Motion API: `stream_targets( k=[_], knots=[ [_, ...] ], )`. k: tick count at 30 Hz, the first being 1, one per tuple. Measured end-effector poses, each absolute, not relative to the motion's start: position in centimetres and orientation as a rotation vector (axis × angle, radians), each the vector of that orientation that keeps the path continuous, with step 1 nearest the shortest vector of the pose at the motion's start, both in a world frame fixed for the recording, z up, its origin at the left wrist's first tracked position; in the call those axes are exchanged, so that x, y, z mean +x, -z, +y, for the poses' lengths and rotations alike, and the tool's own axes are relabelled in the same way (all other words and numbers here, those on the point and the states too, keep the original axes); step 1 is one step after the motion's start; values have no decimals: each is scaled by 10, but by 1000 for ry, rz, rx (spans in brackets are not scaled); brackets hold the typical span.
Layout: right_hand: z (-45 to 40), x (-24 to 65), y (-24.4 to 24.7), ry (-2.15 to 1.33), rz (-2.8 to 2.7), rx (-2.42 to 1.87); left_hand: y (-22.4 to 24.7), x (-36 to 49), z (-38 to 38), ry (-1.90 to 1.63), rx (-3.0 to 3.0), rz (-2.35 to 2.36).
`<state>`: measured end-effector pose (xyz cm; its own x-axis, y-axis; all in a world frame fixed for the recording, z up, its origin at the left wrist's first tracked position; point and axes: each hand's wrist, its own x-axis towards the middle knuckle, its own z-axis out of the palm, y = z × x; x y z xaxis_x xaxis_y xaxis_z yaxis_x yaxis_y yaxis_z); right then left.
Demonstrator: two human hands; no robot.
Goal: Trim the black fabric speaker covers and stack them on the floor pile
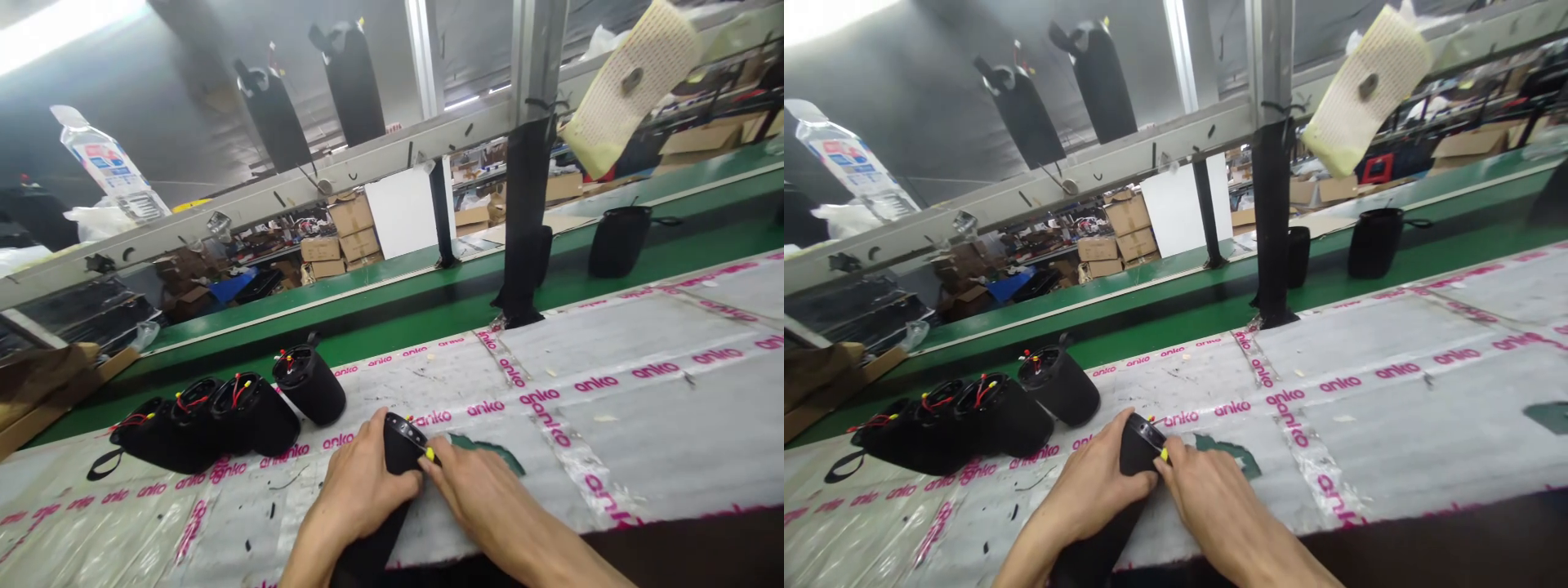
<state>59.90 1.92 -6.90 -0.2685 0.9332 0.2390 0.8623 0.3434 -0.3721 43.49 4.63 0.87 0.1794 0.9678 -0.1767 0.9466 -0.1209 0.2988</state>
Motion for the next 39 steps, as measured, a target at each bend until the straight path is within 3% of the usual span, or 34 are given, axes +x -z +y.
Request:
stream_targets(
  k=[9, 21, 39],
  knots=[
    [-2, 626, 11, -489, -1545, -1306, -12, 435, 44, -130, 2054, 1828],
    [-1, 628, 44, -344, -2063, -1596, -11, 454, 26, -53, 2161, 1823],
    [4, 624, 45, -318, -2188, -1629, -3, 452, 34, 21, 2143, 1880]
  ],
)
